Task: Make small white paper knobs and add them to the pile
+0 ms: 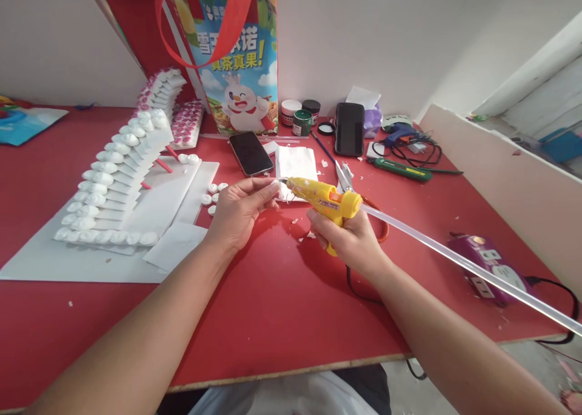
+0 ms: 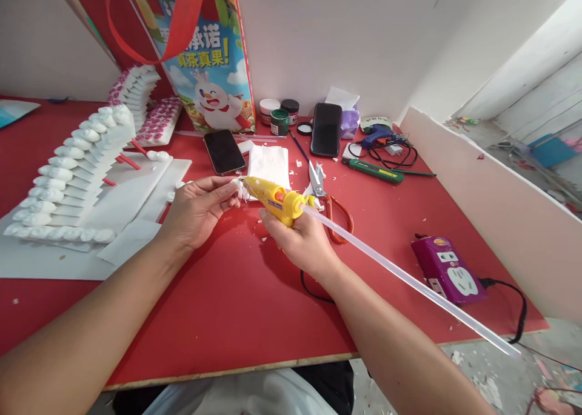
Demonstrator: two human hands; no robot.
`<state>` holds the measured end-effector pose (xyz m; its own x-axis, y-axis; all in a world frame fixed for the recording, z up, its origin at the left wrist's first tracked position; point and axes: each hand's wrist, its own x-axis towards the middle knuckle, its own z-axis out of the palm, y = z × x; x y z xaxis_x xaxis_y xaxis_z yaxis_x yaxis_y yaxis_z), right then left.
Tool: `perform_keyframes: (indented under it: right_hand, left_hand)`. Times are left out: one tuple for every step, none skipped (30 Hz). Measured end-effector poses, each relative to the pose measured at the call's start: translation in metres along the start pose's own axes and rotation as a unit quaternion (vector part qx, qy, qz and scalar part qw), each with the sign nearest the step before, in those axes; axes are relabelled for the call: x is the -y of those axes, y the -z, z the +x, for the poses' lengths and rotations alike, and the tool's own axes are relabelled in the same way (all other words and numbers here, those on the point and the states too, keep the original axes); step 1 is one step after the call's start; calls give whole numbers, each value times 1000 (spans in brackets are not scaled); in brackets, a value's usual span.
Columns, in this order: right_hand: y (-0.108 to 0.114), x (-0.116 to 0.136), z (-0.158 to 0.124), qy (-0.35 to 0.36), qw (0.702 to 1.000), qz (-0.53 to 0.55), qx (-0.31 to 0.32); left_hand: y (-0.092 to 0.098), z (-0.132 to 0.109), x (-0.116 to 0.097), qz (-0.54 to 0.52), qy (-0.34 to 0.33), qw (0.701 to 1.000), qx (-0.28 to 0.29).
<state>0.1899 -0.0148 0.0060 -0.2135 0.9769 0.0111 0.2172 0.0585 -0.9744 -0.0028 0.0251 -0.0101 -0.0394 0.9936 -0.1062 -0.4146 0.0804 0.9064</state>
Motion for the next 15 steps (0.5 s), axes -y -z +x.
perform_keyframes:
  right_hand:
    - [0, 0, 0, 2, 1000, -2, 1]
    - [0, 0, 0, 3, 1000, -3, 1]
    - [0, -1, 0, 2, 1000, -3, 0]
    - [1, 0, 0, 2, 1000, -2, 1]
    - [1, 0, 0, 2, 1000, -1, 0]
    - [1, 0, 0, 2, 1000, 0, 0]
    - [1, 0, 0, 2, 1000, 0, -1]
    - [1, 0, 0, 3, 1000, -1, -3]
    - [1, 0, 0, 3, 1000, -3, -4]
    - [1, 1, 0, 1, 1000, -4, -7]
    - [1, 1, 0, -1, 1000, -5, -8]
    - [1, 1, 0, -2, 1000, -4, -9]
    - [1, 1, 0, -1, 1000, -3, -10]
    - [1, 2, 0, 2, 1000, -1, -11]
    - [1, 2, 0, 5, 1000, 0, -12]
  left_hand:
    - [0, 0, 0, 2, 0, 1000, 0]
    - [0, 0, 0, 4, -2, 1000, 0]
    - [0, 0, 0, 4, -3, 1000, 1]
    - [0, 0, 1, 4, -3, 1000, 3]
    - [0, 0, 1, 3, -4, 1000, 4]
    - [1, 0, 1, 2, -5, 1000, 5]
    - [1, 0, 2, 0, -6, 1000, 6]
    - [1, 0, 2, -1, -6, 1000, 8]
    - [1, 0, 2, -2, -6, 1000, 9]
    - [1, 0, 2, -2, -5, 1000, 10]
    - [1, 0, 2, -2, -4, 1000, 10]
    - [1, 0, 1, -2, -4, 1000, 11]
    - [1, 0, 1, -2, -4, 1000, 10]
    - [1, 0, 1, -1, -4, 1000, 9]
    - [0, 0, 1, 0, -4, 1000, 7]
